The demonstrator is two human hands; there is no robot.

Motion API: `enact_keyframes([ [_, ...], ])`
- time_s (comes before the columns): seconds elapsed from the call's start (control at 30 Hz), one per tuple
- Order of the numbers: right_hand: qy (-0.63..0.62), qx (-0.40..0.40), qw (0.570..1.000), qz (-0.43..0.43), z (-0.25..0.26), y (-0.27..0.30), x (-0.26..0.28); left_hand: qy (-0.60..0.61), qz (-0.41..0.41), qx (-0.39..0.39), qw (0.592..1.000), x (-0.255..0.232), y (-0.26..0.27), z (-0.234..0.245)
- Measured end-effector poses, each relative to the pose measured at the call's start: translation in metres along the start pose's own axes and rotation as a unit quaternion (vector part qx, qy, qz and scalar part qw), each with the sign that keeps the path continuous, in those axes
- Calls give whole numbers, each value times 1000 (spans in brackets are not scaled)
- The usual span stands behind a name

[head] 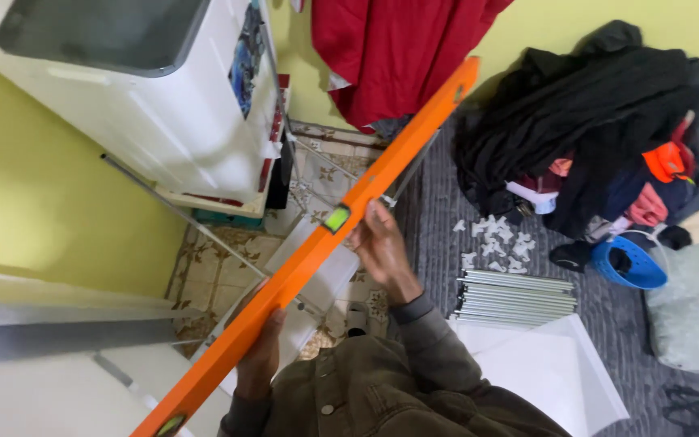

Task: Assembling a modular shelf unit and checking its alignment with a spirit level.

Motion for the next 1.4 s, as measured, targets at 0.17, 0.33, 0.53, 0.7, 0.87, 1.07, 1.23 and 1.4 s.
enact_keyframes([
  [0.17, -29, -6, 999, 20, 3, -1, 20, -79, 4, -21, 997, -16, -1, -9],
  [0.33, -60, -6, 998, 28, -8, -3, 40, -180, -81, 82, 977, -69, -6, -73],
  [0.53, -67, 9, 997, 42, 2, -2, 36, -185, -30, 108, 976, -65, 1, -76],
  [0.7, -88, 10, 995, 54, 8, 1, 27, -176, -5, 96, 980, -55, 8, -70],
  [0.87, -66, -7, 997, 47, -2, 5, 33, -205, -37, 97, 973, -57, 10, -66],
  [1.07, -66, -1, 997, 33, -16, 9, 41, -275, -39, 49, 959, -53, 11, -55],
  [1.23, -34, 34, 998, 40, -21, 9, 46, -286, 11, 12, 958, -16, 22, -12],
  [1.4, -32, 16, 999, 24, -12, 7, 40, -311, -7, 36, 950, -2, 25, 6],
])
Point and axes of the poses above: each hand's wrist, its own y-axis away from the middle knuckle, its own z-axis out of the back of the hand, x = y × z, the point moved 4 cm from there along -y, towards the middle knuckle, and after that the axes turned 15 degrees about y, right-handed, at the moved point
